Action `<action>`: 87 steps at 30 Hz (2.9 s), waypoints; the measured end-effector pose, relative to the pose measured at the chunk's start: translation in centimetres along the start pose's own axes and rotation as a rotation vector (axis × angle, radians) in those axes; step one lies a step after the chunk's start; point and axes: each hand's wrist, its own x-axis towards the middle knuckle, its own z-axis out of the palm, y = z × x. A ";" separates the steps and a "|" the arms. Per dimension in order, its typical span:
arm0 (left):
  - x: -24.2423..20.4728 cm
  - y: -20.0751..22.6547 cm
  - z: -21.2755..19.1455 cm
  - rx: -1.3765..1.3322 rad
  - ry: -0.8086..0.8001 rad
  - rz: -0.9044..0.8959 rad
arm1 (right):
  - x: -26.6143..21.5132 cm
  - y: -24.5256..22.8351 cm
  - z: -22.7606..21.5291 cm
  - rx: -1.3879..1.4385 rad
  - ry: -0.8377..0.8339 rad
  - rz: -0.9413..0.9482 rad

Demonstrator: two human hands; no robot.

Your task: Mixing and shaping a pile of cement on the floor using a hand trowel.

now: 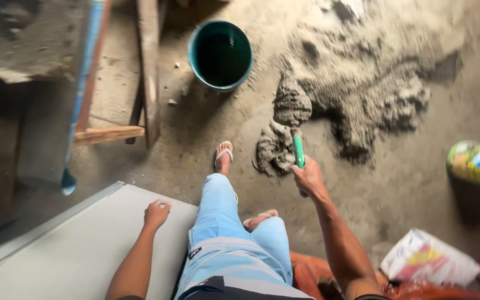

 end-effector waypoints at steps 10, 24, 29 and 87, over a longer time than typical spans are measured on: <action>-3.7 -2.3 -1.4 -0.379 0.065 -0.114 | 6.8 -39.9 2.8 -0.121 -0.268 -0.648; -13.2 -4.8 0.0 -0.786 0.061 -0.410 | 14.1 -59.3 26.9 -0.509 -0.067 -0.891; -12.8 -5.7 0.5 -0.671 -0.052 -0.407 | 12.9 -55.7 22.6 -0.153 -0.068 -0.923; -8.8 27.4 1.2 0.406 -0.211 1.017 | -17.9 12.1 2.5 1.629 0.257 0.692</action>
